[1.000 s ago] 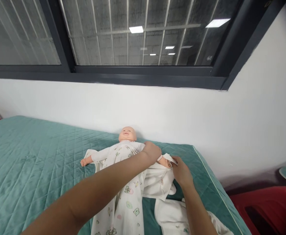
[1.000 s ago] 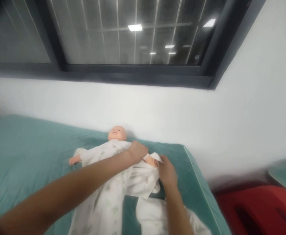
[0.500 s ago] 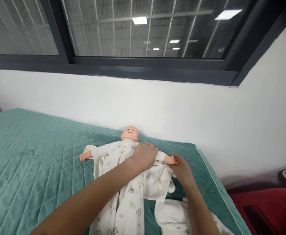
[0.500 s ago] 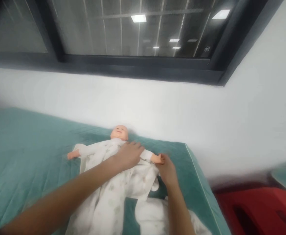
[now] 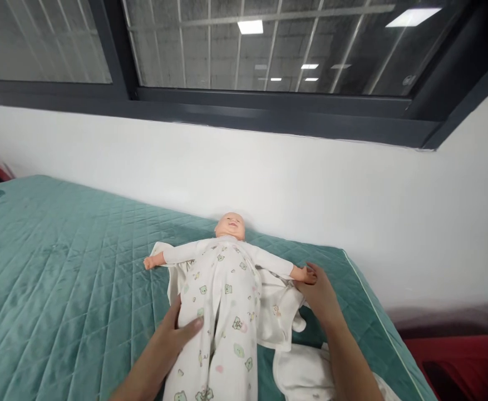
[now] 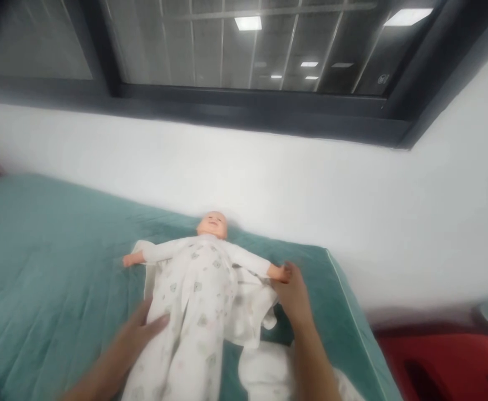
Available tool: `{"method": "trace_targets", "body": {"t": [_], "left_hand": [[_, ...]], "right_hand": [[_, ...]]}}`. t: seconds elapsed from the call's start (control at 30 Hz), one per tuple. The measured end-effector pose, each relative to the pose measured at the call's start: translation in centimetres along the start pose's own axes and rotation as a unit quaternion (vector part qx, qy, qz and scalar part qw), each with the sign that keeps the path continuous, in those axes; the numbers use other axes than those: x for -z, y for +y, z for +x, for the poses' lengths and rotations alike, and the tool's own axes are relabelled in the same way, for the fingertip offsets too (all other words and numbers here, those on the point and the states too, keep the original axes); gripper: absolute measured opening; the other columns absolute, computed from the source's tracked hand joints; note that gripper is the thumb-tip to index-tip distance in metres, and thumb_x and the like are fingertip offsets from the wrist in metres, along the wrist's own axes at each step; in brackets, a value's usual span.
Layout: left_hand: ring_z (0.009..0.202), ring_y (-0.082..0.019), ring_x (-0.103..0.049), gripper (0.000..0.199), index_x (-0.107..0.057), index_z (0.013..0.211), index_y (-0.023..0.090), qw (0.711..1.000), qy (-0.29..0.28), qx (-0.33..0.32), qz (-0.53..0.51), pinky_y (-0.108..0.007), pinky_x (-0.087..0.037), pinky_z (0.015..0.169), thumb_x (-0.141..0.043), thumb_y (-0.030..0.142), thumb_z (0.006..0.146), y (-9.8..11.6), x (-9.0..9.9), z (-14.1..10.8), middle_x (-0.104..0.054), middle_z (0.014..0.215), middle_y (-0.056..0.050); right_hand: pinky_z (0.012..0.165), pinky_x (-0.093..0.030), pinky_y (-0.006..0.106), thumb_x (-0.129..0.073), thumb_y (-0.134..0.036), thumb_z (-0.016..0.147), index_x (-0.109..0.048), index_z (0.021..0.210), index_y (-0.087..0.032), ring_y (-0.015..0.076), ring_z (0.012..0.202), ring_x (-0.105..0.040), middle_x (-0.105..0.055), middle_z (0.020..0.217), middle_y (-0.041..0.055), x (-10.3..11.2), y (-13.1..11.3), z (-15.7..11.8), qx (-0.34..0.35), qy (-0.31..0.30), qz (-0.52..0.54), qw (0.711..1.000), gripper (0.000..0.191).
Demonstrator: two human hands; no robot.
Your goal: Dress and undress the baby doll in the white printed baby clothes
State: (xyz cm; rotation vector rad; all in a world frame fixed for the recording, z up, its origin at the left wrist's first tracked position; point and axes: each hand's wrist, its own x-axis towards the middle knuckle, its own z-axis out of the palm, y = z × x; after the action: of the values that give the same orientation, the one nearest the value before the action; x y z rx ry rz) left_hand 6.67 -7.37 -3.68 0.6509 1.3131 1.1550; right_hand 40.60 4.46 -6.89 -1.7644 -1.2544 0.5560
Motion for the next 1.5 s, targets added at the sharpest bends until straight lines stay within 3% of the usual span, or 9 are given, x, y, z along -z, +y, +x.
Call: {"method": "trace_targets", "body": {"t": [0.17, 0.33, 0.5, 0.67, 0.87, 1.03, 1.13, 1.3, 1.5], "left_hand": [[0.112, -0.032, -0.066, 0.075, -0.048, 0.140, 0.022, 0.998, -0.029, 0.013, 0.047, -0.044, -0.057, 0.093, -0.080, 0.037, 0.074, 2.5, -2.0, 1.2, -0.067, 0.125, -0.011], [0.115, -0.032, -0.064, 0.069, -0.047, 0.141, 0.026, 0.995, -0.062, 0.011, 0.080, -0.045, -0.057, 0.093, -0.072, 0.046, 0.081, 3.3, -2.0, 3.0, -0.063, 0.131, -0.010], [0.137, -0.032, -0.044, 0.068, -0.042, 0.144, 0.024, 0.941, 0.061, -0.163, 0.292, -0.049, -0.037, 0.115, -0.064, 0.050, 0.085, 3.7, -1.8, 6.2, -0.044, 0.150, -0.010], [0.143, -0.026, -0.035, 0.054, -0.052, 0.136, 0.019, 0.885, -0.041, -0.258, 0.385, -0.042, -0.025, 0.122, -0.056, 0.048, 0.090, 6.9, -4.3, 10.3, -0.042, 0.152, -0.008], [0.136, -0.025, -0.043, 0.043, -0.061, 0.124, 0.021, 0.845, -0.117, -0.329, 0.405, -0.041, -0.032, 0.117, -0.059, 0.045, 0.089, 8.3, -6.9, 13.3, -0.051, 0.144, -0.007], [0.136, -0.026, -0.042, 0.036, -0.062, 0.117, 0.022, 0.832, -0.139, -0.372, 0.388, -0.043, -0.034, 0.115, -0.063, 0.043, 0.088, 7.3, -6.7, 13.8, -0.050, 0.144, -0.007], [0.138, -0.027, -0.040, 0.034, -0.062, 0.114, 0.023, 0.827, -0.150, -0.378, 0.388, -0.045, -0.035, 0.115, -0.066, 0.043, 0.087, 6.9, -6.3, 13.6, -0.046, 0.148, -0.006], [0.139, -0.028, -0.038, 0.020, -0.063, 0.102, 0.022, 0.801, -0.139, -0.418, 0.406, -0.048, -0.036, 0.114, -0.064, 0.037, 0.089, 6.5, -6.3, 13.0, -0.044, 0.149, -0.006], [0.130, -0.027, -0.044, 0.010, -0.062, 0.091, 0.018, 0.681, -0.068, -0.580, 0.441, -0.046, -0.042, 0.103, -0.053, 0.015, 0.094, 5.9, -6.9, 11.5, -0.055, 0.136, -0.009]], "right_hand": [[0.079, -0.052, 0.035, -0.066, -0.036, 0.067, -0.054, 0.128, -0.021, 0.0261, 0.099, -0.066, -0.065, 0.121, 0.0107, 0.4, -1.1, -0.6, -0.037, 0.014, 0.054, 0.998, 0.064], [0.072, -0.051, 0.034, -0.066, -0.040, 0.072, -0.054, 0.130, -0.024, 0.0267, 0.097, -0.068, -0.066, 0.120, 0.0098, 0.8, -1.9, -0.9, -0.058, 0.035, 0.058, 0.996, 0.061], [0.074, -0.051, 0.038, -0.061, -0.052, 0.077, -0.057, 0.126, -0.015, 0.0274, 0.091, -0.066, -0.058, 0.128, 0.0175, 0.8, -2.3, -1.0, -0.044, 0.074, -0.030, 0.996, 0.062], [0.073, -0.051, 0.037, -0.059, -0.058, 0.080, -0.061, 0.114, -0.016, 0.0237, 0.085, -0.063, -0.062, 0.118, 0.0141, 0.4, -3.1, -1.7, 0.002, 0.108, -0.036, 0.994, 0.054], [0.087, -0.053, 0.038, -0.058, -0.054, 0.087, -0.059, 0.119, -0.025, 0.0242, 0.103, -0.065, -0.066, 0.118, 0.0087, -1.7, -5.3, -4.6, 0.027, -0.044, 0.113, 0.992, 0.043], [0.116, -0.035, 0.050, -0.058, -0.042, 0.090, -0.038, 0.147, -0.034, 0.0280, 0.145, -0.034, -0.032, 0.159, 0.0053, -5.0, -6.9, -8.4, 0.122, -0.201, 0.060, 0.970, 0.061], [0.119, -0.028, 0.057, -0.062, -0.035, 0.087, -0.022, 0.155, -0.036, 0.0298, 0.151, -0.016, -0.017, 0.165, 0.0037, -6.0, -6.8, -9.6, 0.148, -0.225, -0.001, 0.963, 0.079], [0.116, -0.032, 0.057, -0.066, -0.031, 0.084, -0.009, 0.156, -0.039, 0.0295, 0.152, -0.011, -0.009, 0.166, 0.0024, -6.3, -6.5, -9.8, 0.180, -0.232, -0.045, 0.955, 0.093], [0.116, -0.032, 0.058, -0.070, -0.028, 0.081, -0.001, 0.156, -0.037, 0.0306, 0.152, -0.012, -0.007, 0.166, 0.0055, -6.6, -6.4, -9.7, 0.203, -0.192, -0.051, 0.959, 0.103]]}}
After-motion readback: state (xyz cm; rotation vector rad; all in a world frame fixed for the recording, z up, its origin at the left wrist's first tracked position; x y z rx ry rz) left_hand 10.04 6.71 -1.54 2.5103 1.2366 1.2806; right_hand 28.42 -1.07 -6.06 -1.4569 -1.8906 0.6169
